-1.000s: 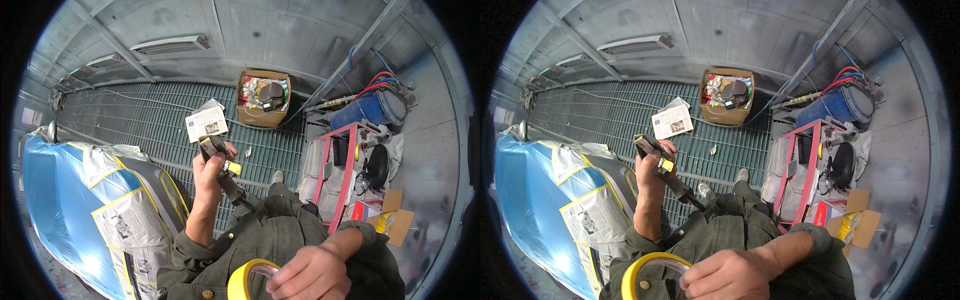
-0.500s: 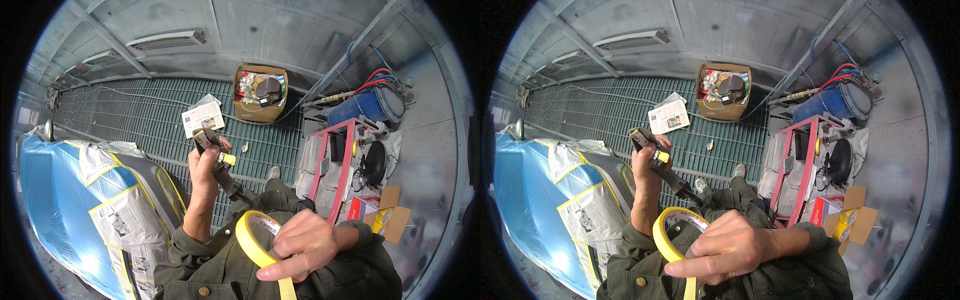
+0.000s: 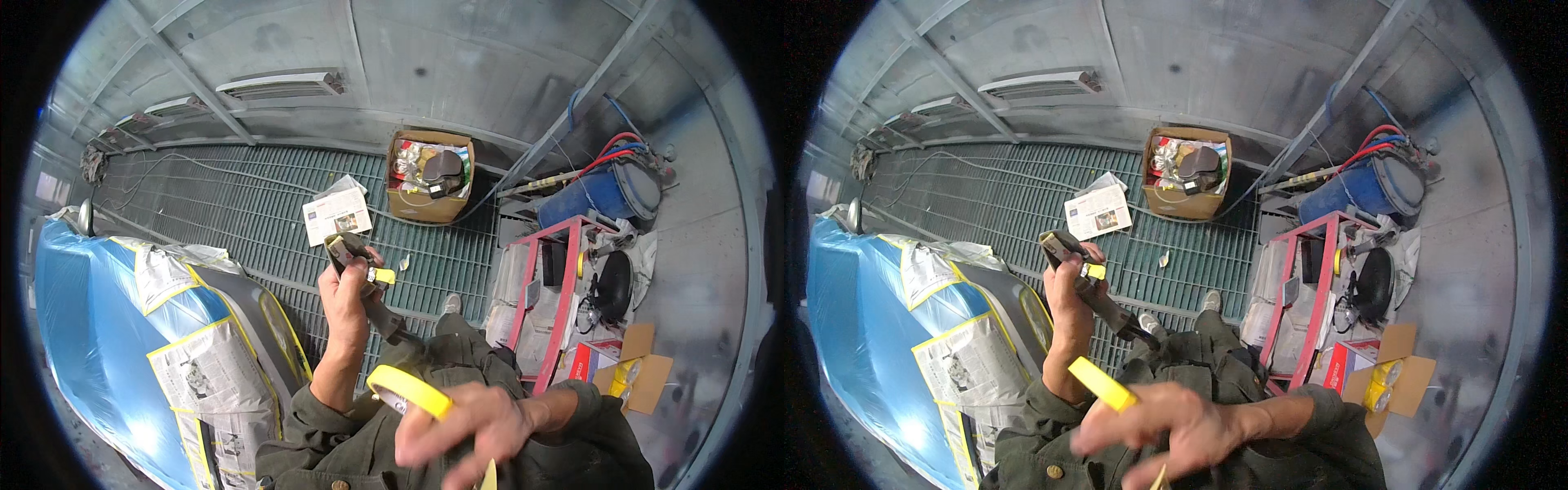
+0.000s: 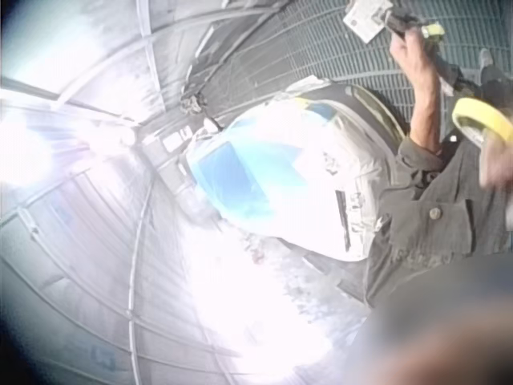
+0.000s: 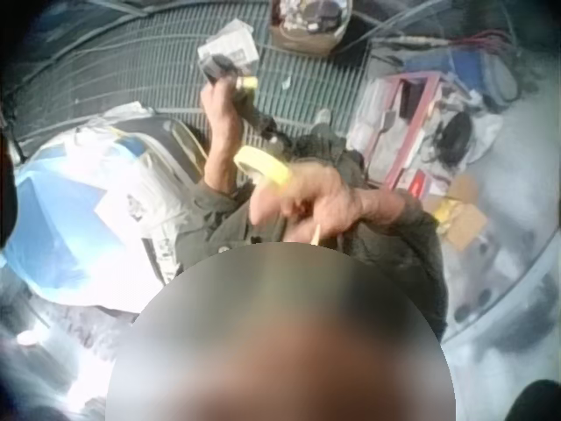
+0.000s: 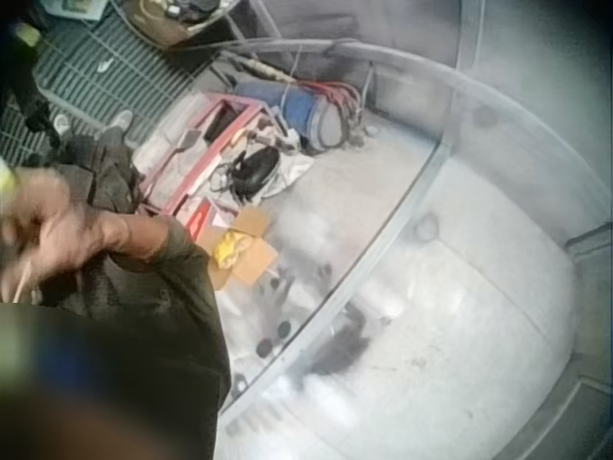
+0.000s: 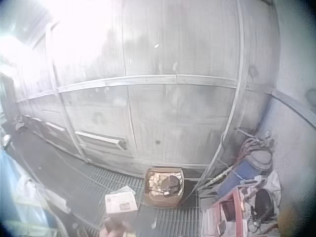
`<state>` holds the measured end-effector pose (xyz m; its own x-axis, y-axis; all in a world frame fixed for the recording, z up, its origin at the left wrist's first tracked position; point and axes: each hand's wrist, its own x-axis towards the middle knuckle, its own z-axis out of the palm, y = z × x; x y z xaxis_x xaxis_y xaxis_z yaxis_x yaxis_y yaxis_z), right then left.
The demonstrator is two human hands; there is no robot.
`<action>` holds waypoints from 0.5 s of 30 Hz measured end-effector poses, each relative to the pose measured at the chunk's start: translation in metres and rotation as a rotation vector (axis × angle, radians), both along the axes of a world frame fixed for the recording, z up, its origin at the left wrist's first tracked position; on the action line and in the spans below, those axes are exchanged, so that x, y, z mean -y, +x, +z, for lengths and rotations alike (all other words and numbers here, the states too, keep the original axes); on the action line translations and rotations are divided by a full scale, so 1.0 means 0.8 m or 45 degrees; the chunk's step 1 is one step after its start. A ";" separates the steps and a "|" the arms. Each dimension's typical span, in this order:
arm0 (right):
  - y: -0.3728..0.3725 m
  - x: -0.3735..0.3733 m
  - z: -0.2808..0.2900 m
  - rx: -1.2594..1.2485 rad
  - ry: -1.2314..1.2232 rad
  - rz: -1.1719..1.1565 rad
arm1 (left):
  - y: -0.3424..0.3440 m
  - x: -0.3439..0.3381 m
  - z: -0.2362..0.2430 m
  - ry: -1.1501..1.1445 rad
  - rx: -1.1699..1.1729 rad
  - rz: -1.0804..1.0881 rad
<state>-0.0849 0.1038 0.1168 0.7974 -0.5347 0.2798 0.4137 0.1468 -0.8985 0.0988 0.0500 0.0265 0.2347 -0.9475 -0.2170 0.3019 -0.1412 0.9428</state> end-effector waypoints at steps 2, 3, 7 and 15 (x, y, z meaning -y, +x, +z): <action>0.017 -0.013 0.017 0.390 0.026 -0.382 | -0.003 0.001 0.000 0.038 0.004 0.018; 0.021 -0.011 0.019 0.570 0.142 -0.327 | -0.005 0.000 -0.001 0.007 0.016 0.039; 0.039 0.002 0.013 1.143 0.347 0.090 | -0.008 -0.003 -0.007 -0.091 -0.014 0.075; -0.001 0.002 -0.001 0.323 0.235 -0.173 | -0.006 -0.008 -0.014 -0.174 0.007 0.048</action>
